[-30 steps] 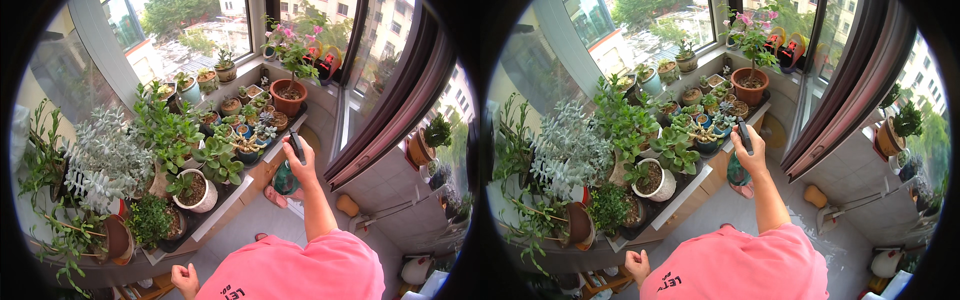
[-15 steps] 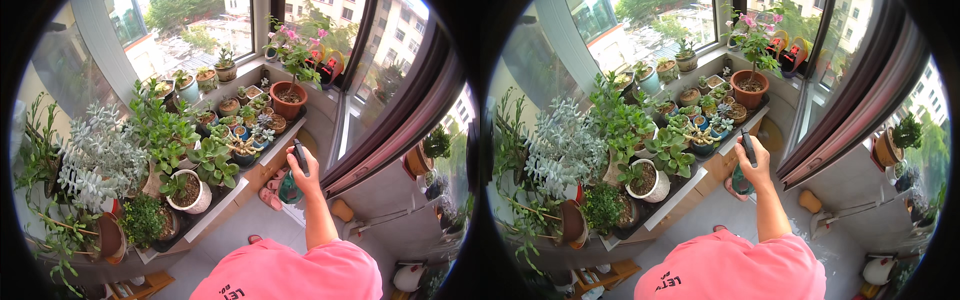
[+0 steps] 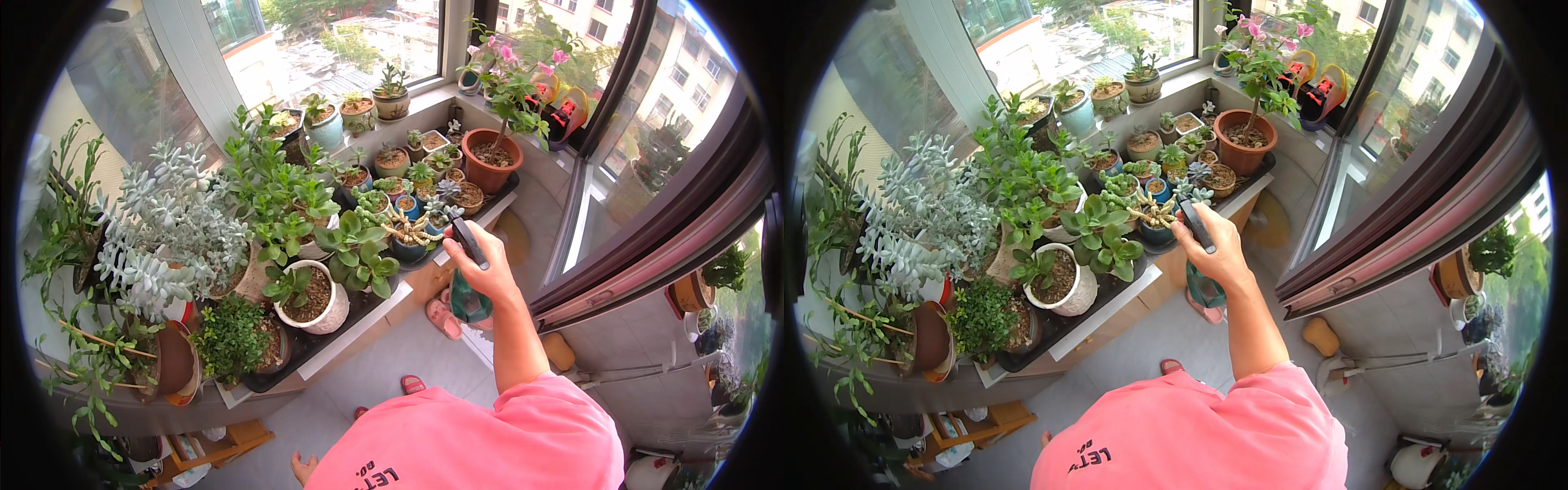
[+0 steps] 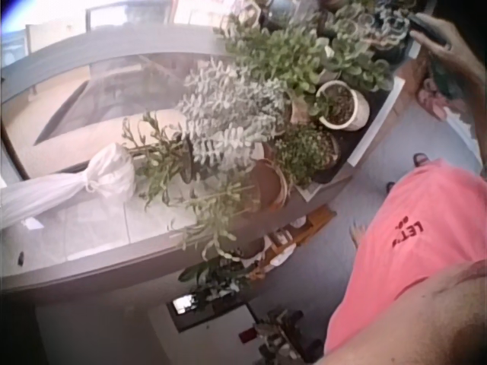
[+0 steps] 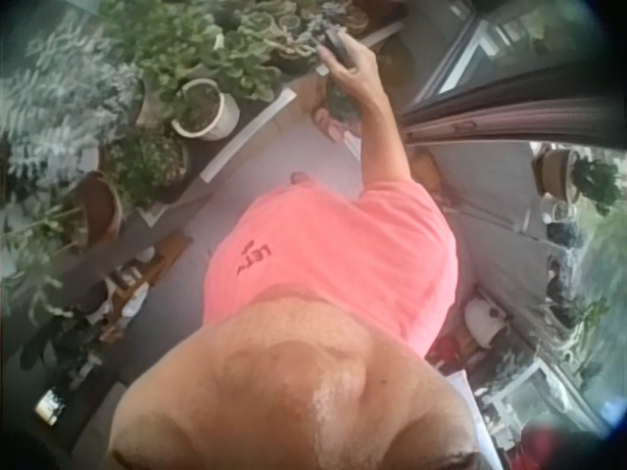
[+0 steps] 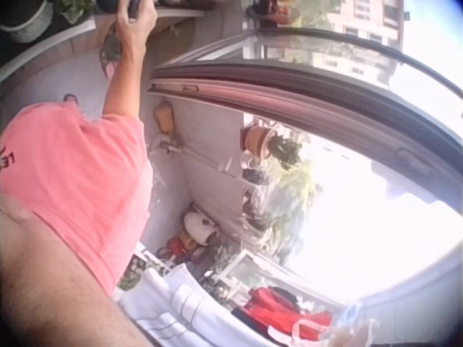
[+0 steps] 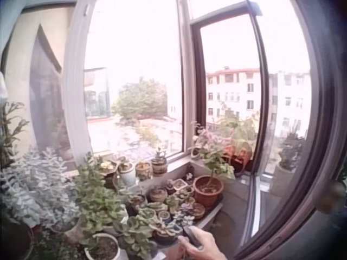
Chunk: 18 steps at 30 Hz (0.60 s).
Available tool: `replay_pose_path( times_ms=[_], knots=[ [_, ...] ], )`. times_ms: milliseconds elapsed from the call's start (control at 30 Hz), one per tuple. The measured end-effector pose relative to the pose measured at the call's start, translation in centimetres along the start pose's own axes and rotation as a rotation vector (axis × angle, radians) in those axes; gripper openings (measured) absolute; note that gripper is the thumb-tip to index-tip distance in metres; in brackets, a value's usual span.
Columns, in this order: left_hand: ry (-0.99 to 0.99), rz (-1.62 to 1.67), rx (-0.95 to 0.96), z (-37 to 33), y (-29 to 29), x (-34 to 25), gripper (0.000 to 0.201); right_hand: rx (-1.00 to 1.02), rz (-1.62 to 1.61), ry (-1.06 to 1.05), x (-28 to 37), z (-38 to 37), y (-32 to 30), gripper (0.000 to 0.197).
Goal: The person waters multiple potted plants using a green spray bottle. They move between a table and a balcony area, spraying leaves and soil of various plants. The person then walks through the apartment and picks up a pair of white sneakers in the bathroom.
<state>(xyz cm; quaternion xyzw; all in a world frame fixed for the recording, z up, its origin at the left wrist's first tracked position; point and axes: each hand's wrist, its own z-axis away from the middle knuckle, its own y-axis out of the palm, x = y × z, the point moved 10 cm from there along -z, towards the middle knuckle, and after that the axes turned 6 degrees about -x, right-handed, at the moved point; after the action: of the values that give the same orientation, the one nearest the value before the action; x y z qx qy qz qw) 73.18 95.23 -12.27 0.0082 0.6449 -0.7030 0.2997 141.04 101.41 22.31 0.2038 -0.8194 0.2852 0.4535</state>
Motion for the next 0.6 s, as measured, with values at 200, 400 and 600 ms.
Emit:
replay_pose_path(
  times_ms=[200, 400, 600],
  knots=[
    [-0.075, -0.015, -0.028, 1.7, -0.4, 2.0, 0.028, 0.012, -0.008, 0.069, -2.4, 0.6, -0.7, 0.019],
    [-0.135, -0.032, -0.056, 2.8, -1.5, 3.2, 0.033, -0.023, -0.064, 0.11, -3.9, 0.5, -1.8, 0.018],
    [-0.133, -0.032, -0.087, 1.4, -1.1, 3.2, 0.039, -0.007, -0.209, 0.121, -3.8, -0.2, -0.5, 0.016]
  ],
)
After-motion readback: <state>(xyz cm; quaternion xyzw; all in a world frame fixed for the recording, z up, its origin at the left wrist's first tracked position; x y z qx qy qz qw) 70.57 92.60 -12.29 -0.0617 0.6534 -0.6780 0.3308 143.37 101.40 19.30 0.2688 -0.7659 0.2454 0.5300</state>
